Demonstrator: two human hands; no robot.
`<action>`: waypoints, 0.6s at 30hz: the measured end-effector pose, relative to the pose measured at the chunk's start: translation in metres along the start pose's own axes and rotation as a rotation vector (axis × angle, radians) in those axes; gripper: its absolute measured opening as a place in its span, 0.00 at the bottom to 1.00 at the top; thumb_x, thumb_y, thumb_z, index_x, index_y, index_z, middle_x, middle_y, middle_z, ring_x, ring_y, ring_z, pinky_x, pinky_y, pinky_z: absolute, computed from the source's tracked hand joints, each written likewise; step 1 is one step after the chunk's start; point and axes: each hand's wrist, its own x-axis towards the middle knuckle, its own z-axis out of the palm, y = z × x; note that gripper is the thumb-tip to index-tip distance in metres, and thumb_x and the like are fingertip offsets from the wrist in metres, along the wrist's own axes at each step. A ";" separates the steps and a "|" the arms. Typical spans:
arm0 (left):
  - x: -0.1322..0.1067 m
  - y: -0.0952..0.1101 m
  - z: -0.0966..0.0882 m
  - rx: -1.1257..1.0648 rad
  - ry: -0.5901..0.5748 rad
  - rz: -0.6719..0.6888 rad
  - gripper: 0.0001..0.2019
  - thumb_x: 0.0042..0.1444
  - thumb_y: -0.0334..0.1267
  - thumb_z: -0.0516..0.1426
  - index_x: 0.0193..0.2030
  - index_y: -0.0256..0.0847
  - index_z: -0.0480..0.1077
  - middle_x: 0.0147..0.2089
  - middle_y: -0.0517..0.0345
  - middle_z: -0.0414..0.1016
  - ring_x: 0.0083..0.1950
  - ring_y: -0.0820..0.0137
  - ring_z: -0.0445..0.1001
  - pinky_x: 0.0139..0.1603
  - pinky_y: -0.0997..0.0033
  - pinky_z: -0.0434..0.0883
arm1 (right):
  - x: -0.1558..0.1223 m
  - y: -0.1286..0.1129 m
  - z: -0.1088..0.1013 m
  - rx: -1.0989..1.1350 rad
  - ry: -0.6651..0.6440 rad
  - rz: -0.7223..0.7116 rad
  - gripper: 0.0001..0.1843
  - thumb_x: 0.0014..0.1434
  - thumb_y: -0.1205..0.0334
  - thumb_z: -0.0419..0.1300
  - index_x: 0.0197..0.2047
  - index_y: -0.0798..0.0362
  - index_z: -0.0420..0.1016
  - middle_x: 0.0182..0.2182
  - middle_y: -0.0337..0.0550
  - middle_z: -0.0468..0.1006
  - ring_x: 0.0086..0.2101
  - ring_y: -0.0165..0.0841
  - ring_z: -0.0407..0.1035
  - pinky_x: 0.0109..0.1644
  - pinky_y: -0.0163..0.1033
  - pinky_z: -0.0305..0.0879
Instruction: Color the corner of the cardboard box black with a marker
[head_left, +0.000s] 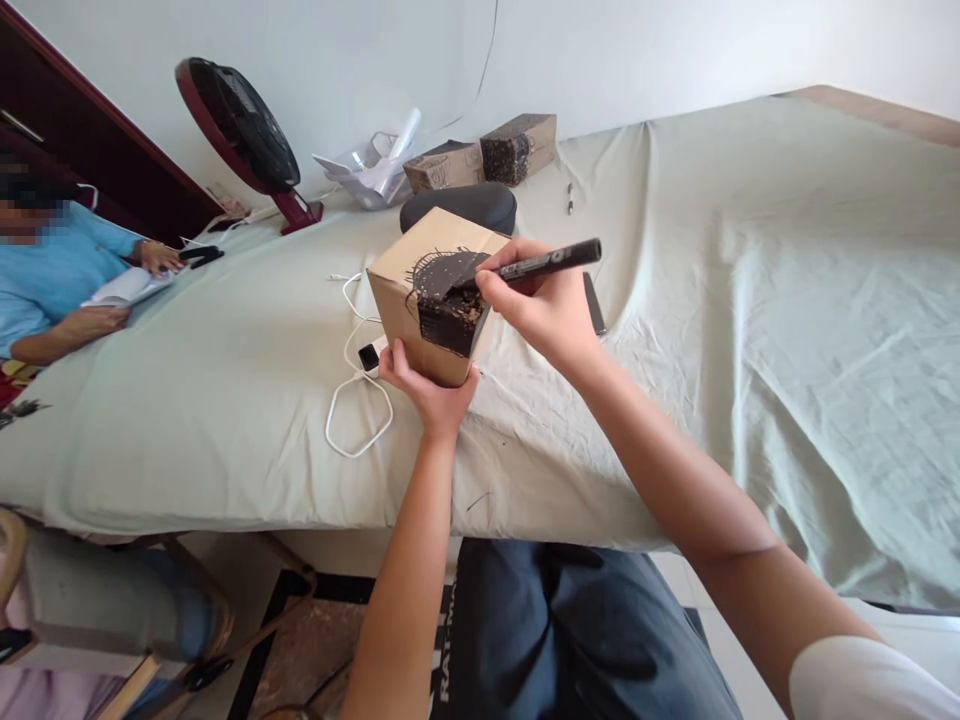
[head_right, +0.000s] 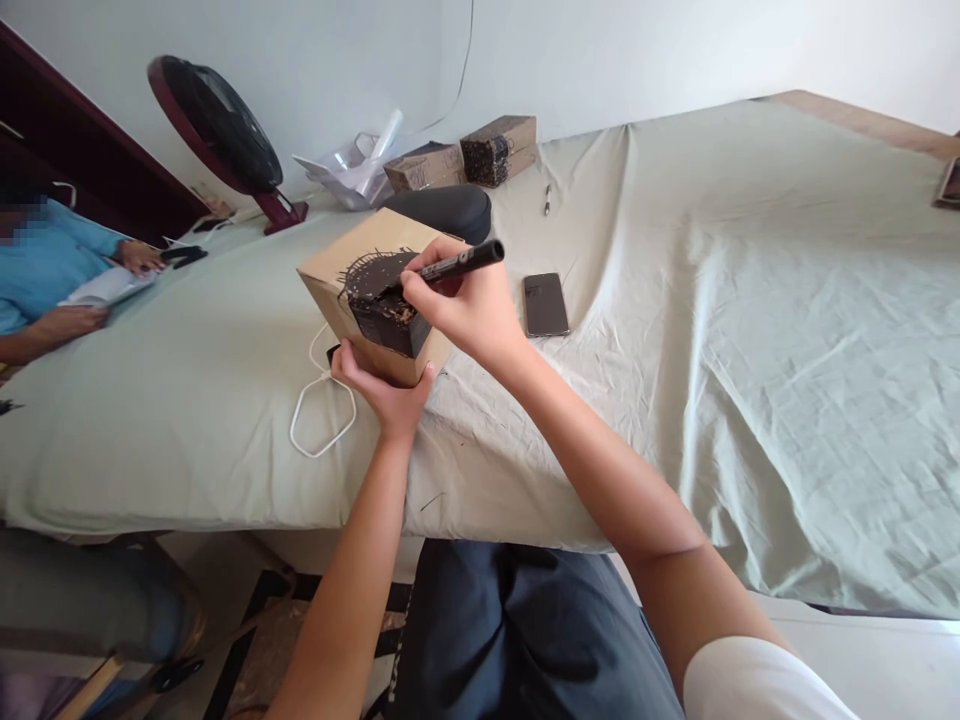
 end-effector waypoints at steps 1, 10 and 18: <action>0.000 0.000 0.000 -0.002 -0.007 0.012 0.60 0.41 0.45 0.73 0.76 0.47 0.42 0.70 0.37 0.47 0.76 0.38 0.52 0.79 0.32 0.54 | 0.002 0.001 -0.001 0.007 0.009 0.013 0.10 0.70 0.54 0.60 0.39 0.51 0.72 0.30 0.39 0.71 0.32 0.31 0.70 0.34 0.36 0.68; -0.003 -0.005 0.001 -0.056 -0.052 0.033 0.62 0.42 0.51 0.73 0.76 0.48 0.40 0.70 0.38 0.47 0.76 0.39 0.52 0.78 0.34 0.56 | 0.012 0.016 -0.024 -0.111 0.125 -0.010 0.11 0.70 0.55 0.59 0.36 0.50 0.68 0.30 0.40 0.65 0.34 0.33 0.68 0.38 0.38 0.69; -0.006 -0.009 0.001 -0.078 -0.135 -0.018 0.62 0.42 0.51 0.75 0.75 0.48 0.39 0.72 0.36 0.47 0.77 0.43 0.55 0.79 0.37 0.57 | 0.016 0.021 -0.032 -0.051 0.057 -0.049 0.16 0.70 0.55 0.60 0.31 0.49 0.65 0.25 0.37 0.60 0.28 0.31 0.61 0.31 0.37 0.66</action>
